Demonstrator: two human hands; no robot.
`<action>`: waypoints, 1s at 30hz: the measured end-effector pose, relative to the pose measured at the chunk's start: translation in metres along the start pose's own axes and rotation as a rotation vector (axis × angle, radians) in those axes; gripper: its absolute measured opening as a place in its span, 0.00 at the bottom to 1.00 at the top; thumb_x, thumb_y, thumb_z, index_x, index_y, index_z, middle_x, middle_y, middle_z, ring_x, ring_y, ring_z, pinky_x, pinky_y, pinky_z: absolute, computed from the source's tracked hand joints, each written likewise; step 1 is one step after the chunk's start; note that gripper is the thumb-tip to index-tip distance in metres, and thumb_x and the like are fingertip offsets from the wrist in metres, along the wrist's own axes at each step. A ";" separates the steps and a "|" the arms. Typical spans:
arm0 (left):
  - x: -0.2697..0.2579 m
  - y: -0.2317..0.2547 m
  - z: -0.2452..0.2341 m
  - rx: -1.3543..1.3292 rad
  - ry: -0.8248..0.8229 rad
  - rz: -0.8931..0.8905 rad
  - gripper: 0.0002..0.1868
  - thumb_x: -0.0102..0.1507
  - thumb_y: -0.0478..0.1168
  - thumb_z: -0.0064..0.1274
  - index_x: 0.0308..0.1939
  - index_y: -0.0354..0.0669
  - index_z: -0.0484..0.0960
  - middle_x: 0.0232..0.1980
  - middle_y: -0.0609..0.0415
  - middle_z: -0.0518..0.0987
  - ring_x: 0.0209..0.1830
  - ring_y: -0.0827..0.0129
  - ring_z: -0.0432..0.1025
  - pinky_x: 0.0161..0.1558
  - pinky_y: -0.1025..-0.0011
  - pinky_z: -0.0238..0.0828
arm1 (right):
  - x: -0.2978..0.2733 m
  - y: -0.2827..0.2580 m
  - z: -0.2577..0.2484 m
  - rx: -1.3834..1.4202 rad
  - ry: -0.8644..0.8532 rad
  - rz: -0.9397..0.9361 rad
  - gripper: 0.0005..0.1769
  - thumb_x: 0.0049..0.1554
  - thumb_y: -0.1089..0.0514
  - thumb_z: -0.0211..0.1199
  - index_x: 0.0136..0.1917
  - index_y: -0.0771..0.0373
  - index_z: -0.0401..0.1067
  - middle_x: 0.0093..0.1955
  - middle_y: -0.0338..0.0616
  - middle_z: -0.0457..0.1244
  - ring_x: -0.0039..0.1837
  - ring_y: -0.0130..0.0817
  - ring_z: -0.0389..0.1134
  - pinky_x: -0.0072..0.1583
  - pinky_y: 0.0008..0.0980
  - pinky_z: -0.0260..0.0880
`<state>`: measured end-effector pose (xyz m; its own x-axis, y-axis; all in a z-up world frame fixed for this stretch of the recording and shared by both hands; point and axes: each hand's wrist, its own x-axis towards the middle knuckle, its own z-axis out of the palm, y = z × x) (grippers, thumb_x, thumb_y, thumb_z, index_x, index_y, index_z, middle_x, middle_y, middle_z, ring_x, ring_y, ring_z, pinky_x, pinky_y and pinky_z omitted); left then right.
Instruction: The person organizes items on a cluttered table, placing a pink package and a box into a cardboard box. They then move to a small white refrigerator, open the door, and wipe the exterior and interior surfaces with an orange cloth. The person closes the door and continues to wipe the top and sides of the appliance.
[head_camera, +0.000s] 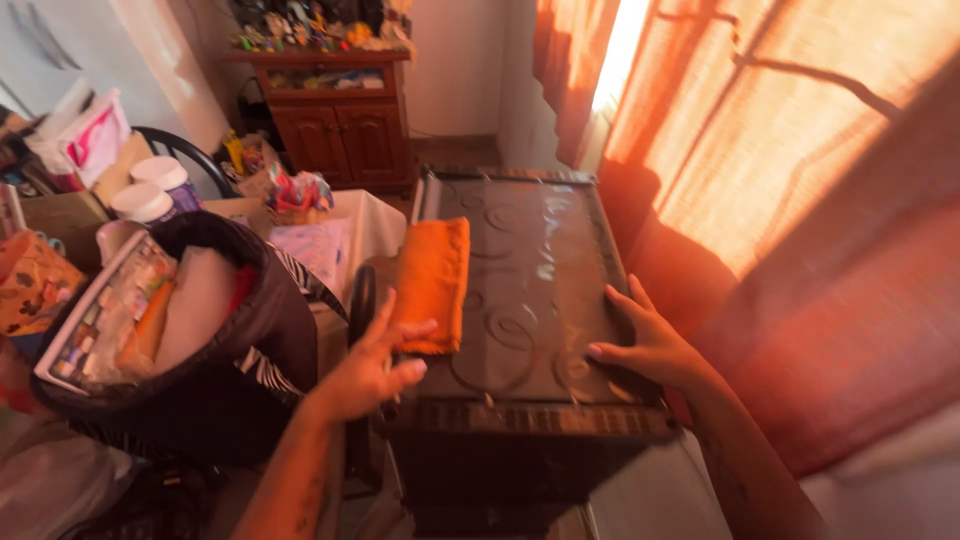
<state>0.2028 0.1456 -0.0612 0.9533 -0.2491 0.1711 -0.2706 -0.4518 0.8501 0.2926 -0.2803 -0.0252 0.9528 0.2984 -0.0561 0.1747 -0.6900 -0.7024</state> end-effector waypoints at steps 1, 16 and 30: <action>0.001 -0.001 0.000 0.028 0.008 0.008 0.31 0.60 0.49 0.62 0.69 0.62 0.78 0.85 0.39 0.33 0.79 0.34 0.42 0.76 0.46 0.43 | -0.009 -0.003 -0.001 -0.003 -0.019 -0.009 0.63 0.41 0.39 0.81 0.82 0.52 0.52 0.88 0.58 0.29 0.84 0.57 0.37 0.81 0.51 0.42; -0.007 0.062 0.037 0.557 0.049 -0.380 0.47 0.59 0.79 0.45 0.78 0.67 0.63 0.86 0.46 0.37 0.82 0.45 0.44 0.79 0.51 0.45 | -0.070 -0.038 0.010 -0.475 -0.088 -0.179 0.54 0.56 0.17 0.49 0.83 0.50 0.50 0.86 0.59 0.37 0.84 0.73 0.30 0.82 0.59 0.32; -0.023 0.138 0.071 0.736 0.074 -0.637 0.40 0.63 0.68 0.35 0.80 0.71 0.55 0.86 0.57 0.37 0.83 0.48 0.45 0.77 0.54 0.40 | -0.080 0.000 0.014 -0.180 -0.096 -0.326 0.63 0.41 0.21 0.68 0.80 0.56 0.58 0.85 0.62 0.32 0.82 0.68 0.15 0.78 0.63 0.24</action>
<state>0.1342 0.0281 0.0169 0.9494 0.2700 -0.1602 0.3056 -0.9117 0.2745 0.2129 -0.2946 -0.0303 0.8139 0.5759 0.0772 0.5136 -0.6510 -0.5589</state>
